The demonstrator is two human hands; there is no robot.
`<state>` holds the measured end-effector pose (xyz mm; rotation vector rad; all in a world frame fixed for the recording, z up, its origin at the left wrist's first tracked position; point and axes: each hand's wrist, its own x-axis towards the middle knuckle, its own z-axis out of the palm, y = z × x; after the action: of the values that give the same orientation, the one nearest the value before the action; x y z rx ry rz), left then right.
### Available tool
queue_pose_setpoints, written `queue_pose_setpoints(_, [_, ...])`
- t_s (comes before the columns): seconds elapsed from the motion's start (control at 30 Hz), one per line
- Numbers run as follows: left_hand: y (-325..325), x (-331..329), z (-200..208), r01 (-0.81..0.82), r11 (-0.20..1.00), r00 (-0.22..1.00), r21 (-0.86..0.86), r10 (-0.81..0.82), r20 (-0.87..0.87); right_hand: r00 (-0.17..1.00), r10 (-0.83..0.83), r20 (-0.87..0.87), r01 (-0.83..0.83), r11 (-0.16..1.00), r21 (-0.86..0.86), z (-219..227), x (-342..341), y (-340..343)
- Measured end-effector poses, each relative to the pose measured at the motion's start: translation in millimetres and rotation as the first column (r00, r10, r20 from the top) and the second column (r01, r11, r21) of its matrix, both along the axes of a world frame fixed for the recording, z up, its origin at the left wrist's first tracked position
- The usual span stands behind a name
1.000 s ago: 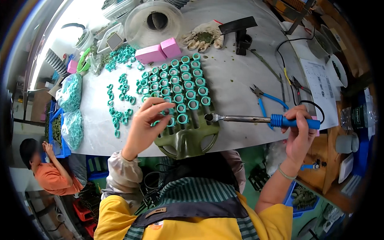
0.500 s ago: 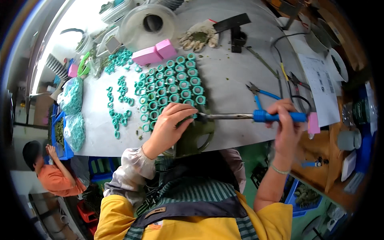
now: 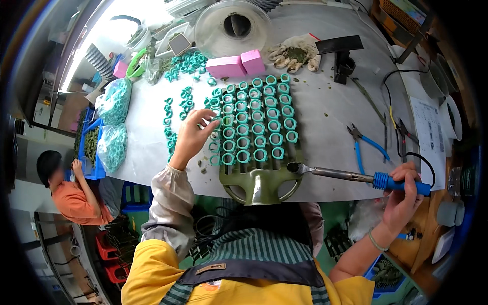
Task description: The person uses a soldering iron to apply heat to teal plastic rings held in a green tray, while picking and placing additional rings by hand.
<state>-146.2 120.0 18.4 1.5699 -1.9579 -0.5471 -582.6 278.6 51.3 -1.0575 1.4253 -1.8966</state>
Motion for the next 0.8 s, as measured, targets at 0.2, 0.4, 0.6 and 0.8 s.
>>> queue_pose_setpoints(0.2, [-10.3, 25.4, -6.1, 0.011, 1.0, 0.972, -0.026, -0.017, -0.234, 1.0, -0.018, -0.023, 0.018, 1.0, 0.008, -2.2, -10.0, 5.5])
queue_pose_setpoints(0.4, [-44.8, 68.0, -14.8, 0.023, 0.998, 0.998, 0.061, -0.027, 0.055, 0.998, 0.043, -0.036, -0.043, 0.999, 0.001, 2.0, -13.6, 8.4])
queue_pose_setpoints(0.6, [-69.7, 45.6, -41.0, -0.113, 0.993, 0.985, -0.017, 0.114, 0.132, 1.0, 0.002, -0.019, -0.002, 1.0, 0.013, 5.7, -14.2, 11.2])
queue_pose_setpoints(0.8, [-33.6, 1.8, 12.2, -0.056, 0.992, 0.861, 0.113, 0.105, -0.498, 0.997, -0.07, -0.037, 0.07, 0.998, 0.006, 9.2, -13.2, 14.5])
